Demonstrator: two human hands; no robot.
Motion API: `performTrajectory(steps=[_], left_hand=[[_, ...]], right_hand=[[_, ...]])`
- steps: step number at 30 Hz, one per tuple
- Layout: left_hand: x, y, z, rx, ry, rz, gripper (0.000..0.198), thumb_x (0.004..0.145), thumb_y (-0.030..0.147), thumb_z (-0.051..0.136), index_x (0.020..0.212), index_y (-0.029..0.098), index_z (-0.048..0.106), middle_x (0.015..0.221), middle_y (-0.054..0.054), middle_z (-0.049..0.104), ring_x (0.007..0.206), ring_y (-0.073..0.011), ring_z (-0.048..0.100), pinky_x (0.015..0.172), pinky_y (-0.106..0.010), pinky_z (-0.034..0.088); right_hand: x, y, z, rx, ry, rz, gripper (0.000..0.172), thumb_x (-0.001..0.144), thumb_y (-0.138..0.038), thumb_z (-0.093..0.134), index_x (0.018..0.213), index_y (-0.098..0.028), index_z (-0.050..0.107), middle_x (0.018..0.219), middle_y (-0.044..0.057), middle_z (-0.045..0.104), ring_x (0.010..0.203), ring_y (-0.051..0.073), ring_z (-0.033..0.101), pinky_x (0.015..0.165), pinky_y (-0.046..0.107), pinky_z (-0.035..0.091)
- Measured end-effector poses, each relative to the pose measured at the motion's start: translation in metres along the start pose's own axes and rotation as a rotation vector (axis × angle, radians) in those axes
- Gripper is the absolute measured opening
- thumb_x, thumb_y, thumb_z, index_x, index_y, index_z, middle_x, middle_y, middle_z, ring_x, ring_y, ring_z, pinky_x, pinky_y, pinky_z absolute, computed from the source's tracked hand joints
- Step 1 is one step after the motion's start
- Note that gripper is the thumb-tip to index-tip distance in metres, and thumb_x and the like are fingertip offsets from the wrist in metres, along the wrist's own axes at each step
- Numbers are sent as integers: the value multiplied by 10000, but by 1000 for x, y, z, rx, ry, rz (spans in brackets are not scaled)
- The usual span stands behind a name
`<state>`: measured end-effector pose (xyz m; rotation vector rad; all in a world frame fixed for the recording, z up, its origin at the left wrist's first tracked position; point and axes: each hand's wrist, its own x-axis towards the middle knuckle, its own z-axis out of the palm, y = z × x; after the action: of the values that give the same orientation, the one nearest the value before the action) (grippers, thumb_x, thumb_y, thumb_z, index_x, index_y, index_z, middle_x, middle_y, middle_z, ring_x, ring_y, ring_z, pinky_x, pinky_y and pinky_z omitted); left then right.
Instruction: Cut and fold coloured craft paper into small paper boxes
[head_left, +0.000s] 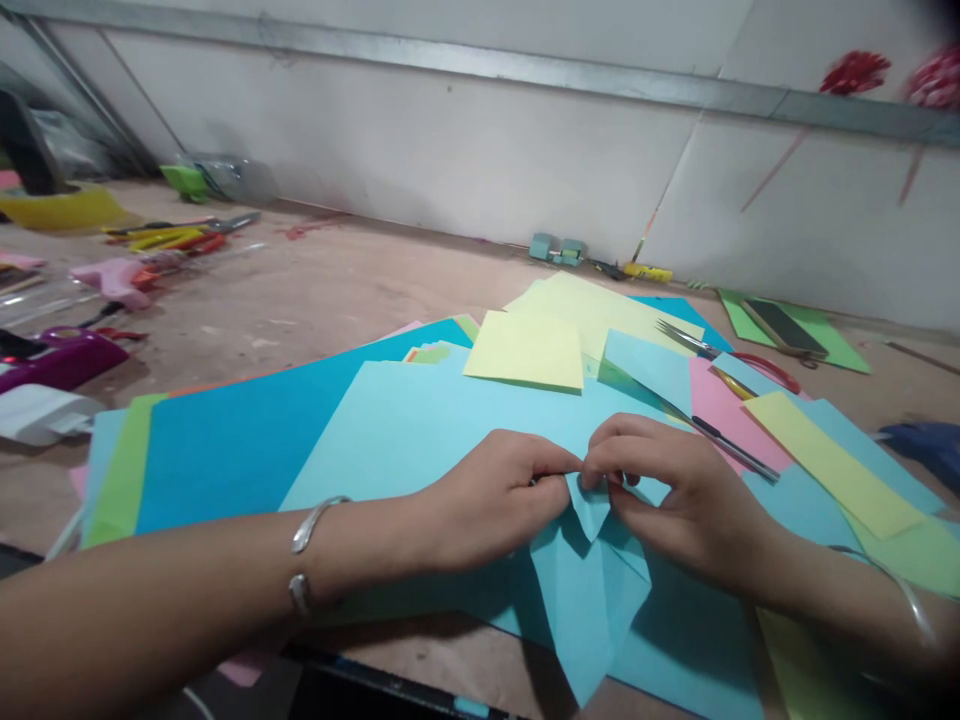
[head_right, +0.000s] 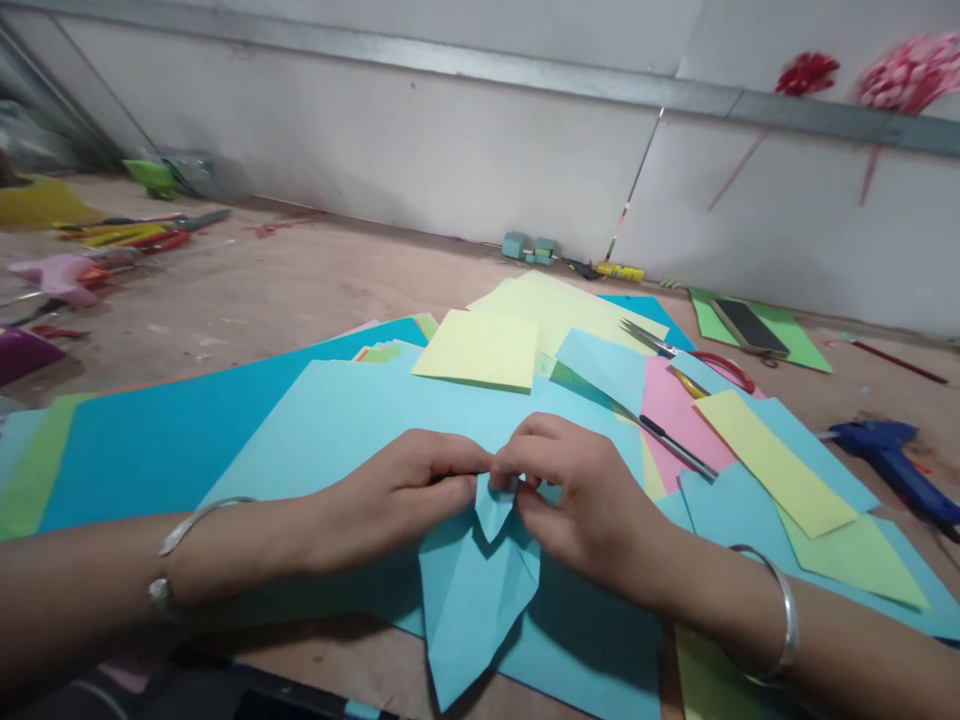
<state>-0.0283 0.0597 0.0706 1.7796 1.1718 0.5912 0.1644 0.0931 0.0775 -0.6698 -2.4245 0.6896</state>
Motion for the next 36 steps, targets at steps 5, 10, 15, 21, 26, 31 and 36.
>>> performTrajectory(steps=[5,10,15,21,26,31,36], left_hand=[[-1,1,3,-37,-15,-34,228,758,286,456,730,138,627,618,30,429,610,-115,396,542,-219,316],[-1,-5,9,8,75,18,226,765,194,467,637,125,642,559,41,431,567,-88,383,514,-203,288],[-4,-5,8,101,167,79,272,782,164,491,822,162,760,633,11,659,570,-107,536,538,-201,355],[-7,-4,8,256,253,224,317,803,151,516,959,251,774,861,-31,774,764,-184,700,689,-255,472],[-9,-7,8,328,224,223,235,814,166,568,901,238,774,835,-21,777,750,-184,714,668,-244,500],[-11,-10,12,366,260,318,259,771,103,550,796,240,768,855,-23,776,792,-195,713,701,-259,518],[-10,-1,9,104,226,148,235,794,153,575,873,242,777,921,-44,772,873,-226,702,793,-318,514]], right_hand=[[0,3,2,-17,-21,-4,245,728,7,470,761,-190,613,764,17,600,693,120,568,613,229,458],[-2,-1,-1,-35,-75,-43,261,746,6,504,877,-183,626,857,32,606,763,118,577,664,219,477],[-4,-10,-1,-89,-3,-1,87,810,-151,628,879,-182,585,811,10,602,722,116,556,638,220,463],[-7,-3,8,-402,69,-59,178,912,-202,508,748,-173,572,659,9,586,577,130,505,537,259,368],[-11,-3,15,-578,111,-212,281,899,-117,466,640,-163,563,612,34,562,577,153,453,545,305,296],[-13,-11,18,-626,90,-291,366,873,-41,387,553,-173,507,549,21,472,536,148,332,530,328,232],[-11,-9,15,-645,134,-265,371,883,-55,394,557,-178,522,561,33,507,537,152,371,524,325,253]])
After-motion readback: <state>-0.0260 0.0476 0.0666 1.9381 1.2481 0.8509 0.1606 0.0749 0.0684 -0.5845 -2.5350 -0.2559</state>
